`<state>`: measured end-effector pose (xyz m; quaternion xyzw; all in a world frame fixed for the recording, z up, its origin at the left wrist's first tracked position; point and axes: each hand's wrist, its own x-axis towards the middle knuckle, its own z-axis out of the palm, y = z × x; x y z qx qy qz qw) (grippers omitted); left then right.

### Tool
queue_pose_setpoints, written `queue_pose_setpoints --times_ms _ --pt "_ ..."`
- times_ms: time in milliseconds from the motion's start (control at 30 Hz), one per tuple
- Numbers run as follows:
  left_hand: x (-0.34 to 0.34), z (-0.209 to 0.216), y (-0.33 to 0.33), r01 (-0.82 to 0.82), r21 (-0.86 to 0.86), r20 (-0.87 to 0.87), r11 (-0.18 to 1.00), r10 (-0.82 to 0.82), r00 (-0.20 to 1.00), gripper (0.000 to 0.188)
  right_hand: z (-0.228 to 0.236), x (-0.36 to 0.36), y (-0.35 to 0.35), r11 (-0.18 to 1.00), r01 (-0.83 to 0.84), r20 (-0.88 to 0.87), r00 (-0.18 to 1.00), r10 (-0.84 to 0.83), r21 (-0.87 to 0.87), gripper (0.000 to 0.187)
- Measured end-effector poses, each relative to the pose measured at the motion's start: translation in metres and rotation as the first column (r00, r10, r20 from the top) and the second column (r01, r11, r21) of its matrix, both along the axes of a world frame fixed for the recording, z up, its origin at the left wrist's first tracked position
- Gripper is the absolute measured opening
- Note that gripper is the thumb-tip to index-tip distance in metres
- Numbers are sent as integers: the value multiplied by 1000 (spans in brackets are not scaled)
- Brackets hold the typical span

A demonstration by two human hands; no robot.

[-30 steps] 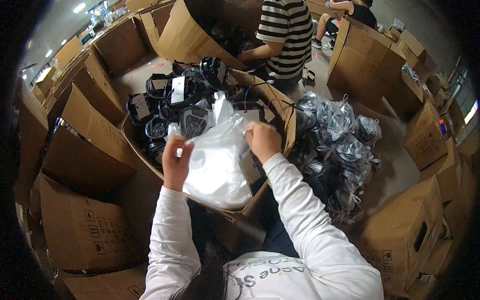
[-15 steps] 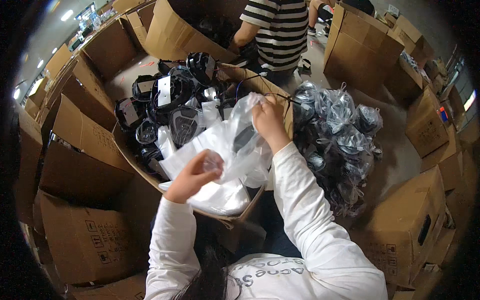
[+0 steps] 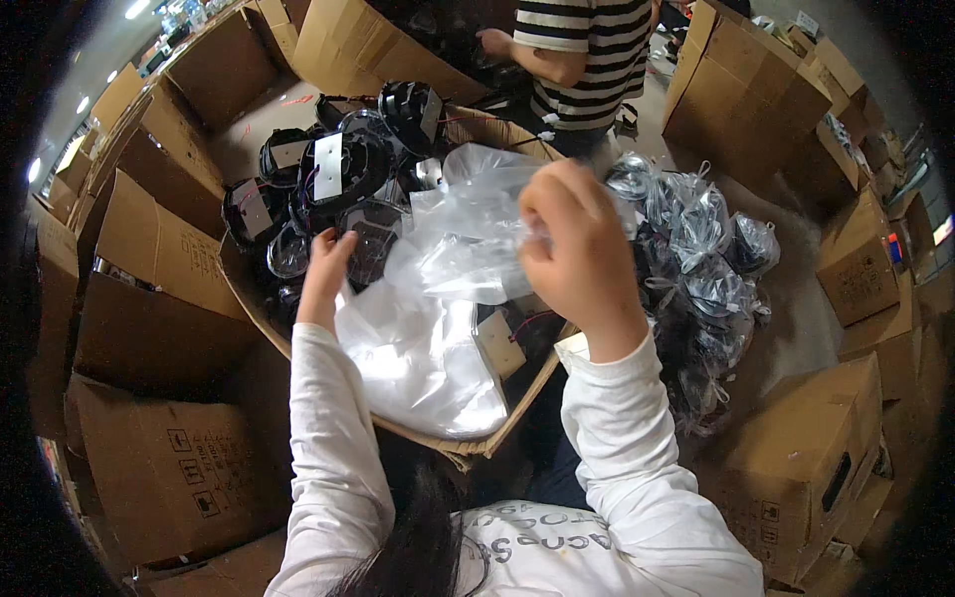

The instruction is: Packing plastic headlamp components into individual plastic bags.

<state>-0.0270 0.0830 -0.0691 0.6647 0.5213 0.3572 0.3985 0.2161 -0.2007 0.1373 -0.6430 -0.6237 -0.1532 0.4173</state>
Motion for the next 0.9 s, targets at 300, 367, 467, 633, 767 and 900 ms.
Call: queue_pose_setpoints --times_ms 300,367,467,633,767,900 --pt "-6 -4 -15 8 -105 -262 994 -35 964 97 -25 49 -22 989 130 -683 716 -147 -77 23" --pt "-3 4 -20 -34 -63 -292 997 14 956 93 -2 28 -40 981 66 -746 658 96 184 23" --pt "10 19 -48 -26 -54 -272 998 11 962 90 -3 -5 -61 852 -306 -750 409 520 424 25" --pt "4 34 -68 32 36 -225 999 -24 974 78 -67 -1 -4 263 -928 -913 328 242 -264 34" --pt "31 56 -87 51 121 -106 991 -38 994 71 -166 43 16 566 -109 3 981 193 -817 44" --pt "26 78 -91 9 163 -148 987 16 989 64 -175 36 38 218 -213 -233 970 -71 -952 56"
